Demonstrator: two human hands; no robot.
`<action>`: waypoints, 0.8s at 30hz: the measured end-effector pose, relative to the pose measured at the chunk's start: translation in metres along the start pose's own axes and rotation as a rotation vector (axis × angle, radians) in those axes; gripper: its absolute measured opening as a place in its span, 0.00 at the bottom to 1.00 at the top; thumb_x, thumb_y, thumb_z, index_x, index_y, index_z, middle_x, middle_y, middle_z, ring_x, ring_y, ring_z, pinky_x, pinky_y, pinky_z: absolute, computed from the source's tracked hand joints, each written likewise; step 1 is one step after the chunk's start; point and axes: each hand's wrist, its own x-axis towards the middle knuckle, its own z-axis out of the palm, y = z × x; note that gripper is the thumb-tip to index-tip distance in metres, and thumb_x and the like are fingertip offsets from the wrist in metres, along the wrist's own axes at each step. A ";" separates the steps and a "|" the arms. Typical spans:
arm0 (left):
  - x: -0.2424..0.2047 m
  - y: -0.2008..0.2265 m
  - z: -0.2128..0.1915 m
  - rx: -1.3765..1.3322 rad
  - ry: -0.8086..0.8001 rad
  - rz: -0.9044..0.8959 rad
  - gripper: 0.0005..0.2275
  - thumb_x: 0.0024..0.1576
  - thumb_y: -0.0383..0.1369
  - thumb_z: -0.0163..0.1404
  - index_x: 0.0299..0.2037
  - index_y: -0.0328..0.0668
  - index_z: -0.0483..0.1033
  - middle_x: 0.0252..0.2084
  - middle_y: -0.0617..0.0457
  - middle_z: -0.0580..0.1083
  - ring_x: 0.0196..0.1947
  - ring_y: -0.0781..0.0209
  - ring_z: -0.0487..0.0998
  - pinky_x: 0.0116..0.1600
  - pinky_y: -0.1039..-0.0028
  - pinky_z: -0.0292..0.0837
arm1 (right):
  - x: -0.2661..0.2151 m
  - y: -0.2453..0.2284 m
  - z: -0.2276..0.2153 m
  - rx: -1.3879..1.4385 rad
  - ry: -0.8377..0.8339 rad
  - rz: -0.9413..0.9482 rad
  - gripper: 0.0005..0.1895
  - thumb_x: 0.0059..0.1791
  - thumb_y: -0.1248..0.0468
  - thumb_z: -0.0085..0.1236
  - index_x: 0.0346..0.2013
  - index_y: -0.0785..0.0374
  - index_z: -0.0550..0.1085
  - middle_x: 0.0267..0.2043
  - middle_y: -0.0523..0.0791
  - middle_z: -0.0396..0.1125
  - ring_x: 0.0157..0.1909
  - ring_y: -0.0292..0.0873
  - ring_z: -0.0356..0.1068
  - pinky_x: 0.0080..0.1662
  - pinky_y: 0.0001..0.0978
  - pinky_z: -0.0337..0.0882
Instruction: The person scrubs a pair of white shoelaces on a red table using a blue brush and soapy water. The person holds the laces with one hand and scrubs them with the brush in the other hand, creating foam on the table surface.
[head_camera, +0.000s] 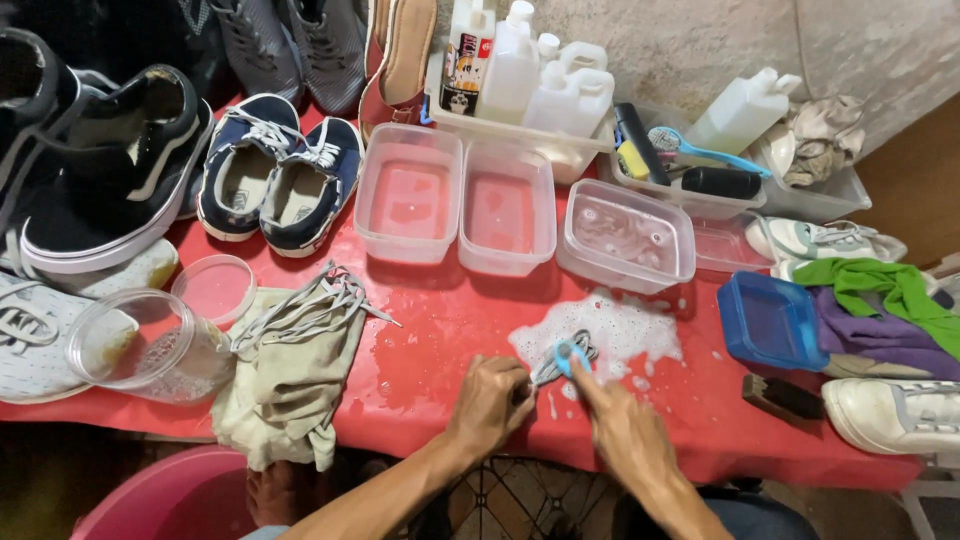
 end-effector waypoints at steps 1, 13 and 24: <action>-0.002 0.003 0.000 -0.002 0.000 -0.004 0.03 0.49 0.25 0.62 0.28 0.37 0.81 0.34 0.47 0.81 0.30 0.54 0.78 0.46 0.63 0.69 | 0.000 -0.001 -0.007 -0.001 -0.004 -0.001 0.33 0.58 0.63 0.40 0.77 0.34 0.50 0.28 0.49 0.67 0.19 0.48 0.67 0.25 0.44 0.75; -0.002 0.003 -0.003 -0.060 0.017 -0.002 0.03 0.49 0.24 0.60 0.26 0.37 0.79 0.28 0.49 0.79 0.25 0.57 0.75 0.43 0.65 0.67 | -0.004 -0.010 -0.019 0.081 -0.007 0.124 0.30 0.56 0.59 0.40 0.74 0.32 0.57 0.32 0.56 0.73 0.30 0.61 0.74 0.37 0.59 0.71; -0.004 0.003 -0.008 -0.063 0.002 0.053 0.06 0.50 0.27 0.56 0.23 0.42 0.73 0.27 0.52 0.74 0.28 0.52 0.71 0.40 0.63 0.59 | -0.015 -0.021 -0.007 0.008 -0.149 -0.056 0.44 0.51 0.69 0.44 0.76 0.25 0.48 0.32 0.53 0.66 0.30 0.67 0.71 0.37 0.62 0.67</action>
